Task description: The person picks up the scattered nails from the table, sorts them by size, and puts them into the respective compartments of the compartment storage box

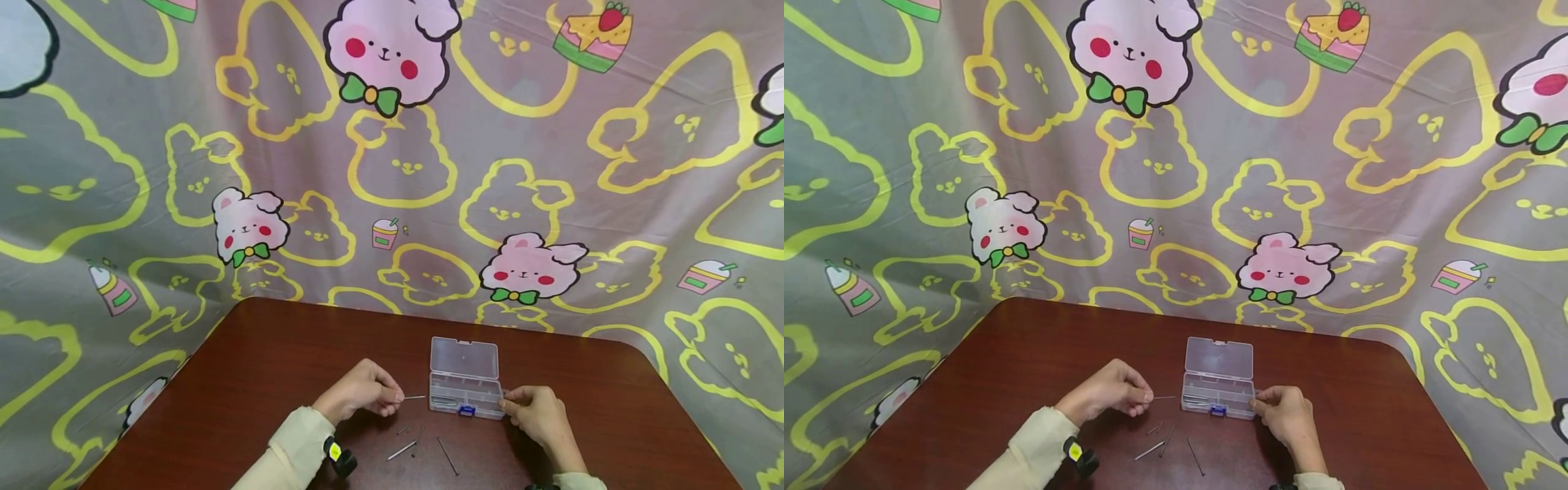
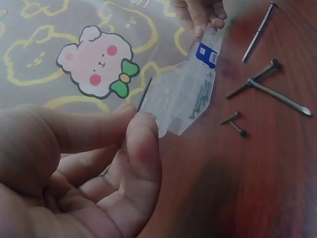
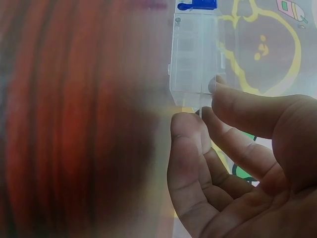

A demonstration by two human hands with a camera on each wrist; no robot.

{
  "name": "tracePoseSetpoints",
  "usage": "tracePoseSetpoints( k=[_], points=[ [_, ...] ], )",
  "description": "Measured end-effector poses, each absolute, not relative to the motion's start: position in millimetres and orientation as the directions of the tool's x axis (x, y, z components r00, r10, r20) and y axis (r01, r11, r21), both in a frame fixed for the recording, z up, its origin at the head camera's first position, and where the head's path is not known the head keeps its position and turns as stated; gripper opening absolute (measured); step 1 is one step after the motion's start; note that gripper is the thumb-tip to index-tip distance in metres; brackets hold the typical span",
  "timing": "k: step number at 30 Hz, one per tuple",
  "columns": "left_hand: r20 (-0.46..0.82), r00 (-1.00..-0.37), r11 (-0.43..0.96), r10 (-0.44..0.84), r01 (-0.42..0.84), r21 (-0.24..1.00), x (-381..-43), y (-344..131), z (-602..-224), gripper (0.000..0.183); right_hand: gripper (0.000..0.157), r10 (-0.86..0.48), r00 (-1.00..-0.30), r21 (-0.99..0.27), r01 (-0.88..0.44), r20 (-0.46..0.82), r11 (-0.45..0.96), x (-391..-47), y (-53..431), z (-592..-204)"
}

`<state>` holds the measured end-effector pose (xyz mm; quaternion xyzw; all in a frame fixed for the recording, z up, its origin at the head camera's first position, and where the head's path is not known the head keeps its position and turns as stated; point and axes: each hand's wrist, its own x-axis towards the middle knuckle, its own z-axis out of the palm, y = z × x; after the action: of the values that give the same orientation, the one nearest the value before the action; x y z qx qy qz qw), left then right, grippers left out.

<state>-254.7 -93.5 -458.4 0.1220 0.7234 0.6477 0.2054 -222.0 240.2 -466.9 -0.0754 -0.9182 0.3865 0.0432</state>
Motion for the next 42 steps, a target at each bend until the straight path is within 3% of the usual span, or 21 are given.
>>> tracePoseSetpoints(
  k=[19,42],
  points=[
    [-0.154,-0.882,0.129,0.445,-0.107,0.986,-269.1,-59.6,-454.8,0.013,0.009,0.171,-0.984,-0.719,0.091,0.039,0.689,-222.0,240.9,-468.7],
    [-0.180,-0.885,0.205,0.429,-0.098,0.974,-281.7,-28.6,-461.3,0.005,0.010,0.167,-0.985,-0.724,0.092,0.033,0.683,-221.4,241.9,-468.4]
  ],
)
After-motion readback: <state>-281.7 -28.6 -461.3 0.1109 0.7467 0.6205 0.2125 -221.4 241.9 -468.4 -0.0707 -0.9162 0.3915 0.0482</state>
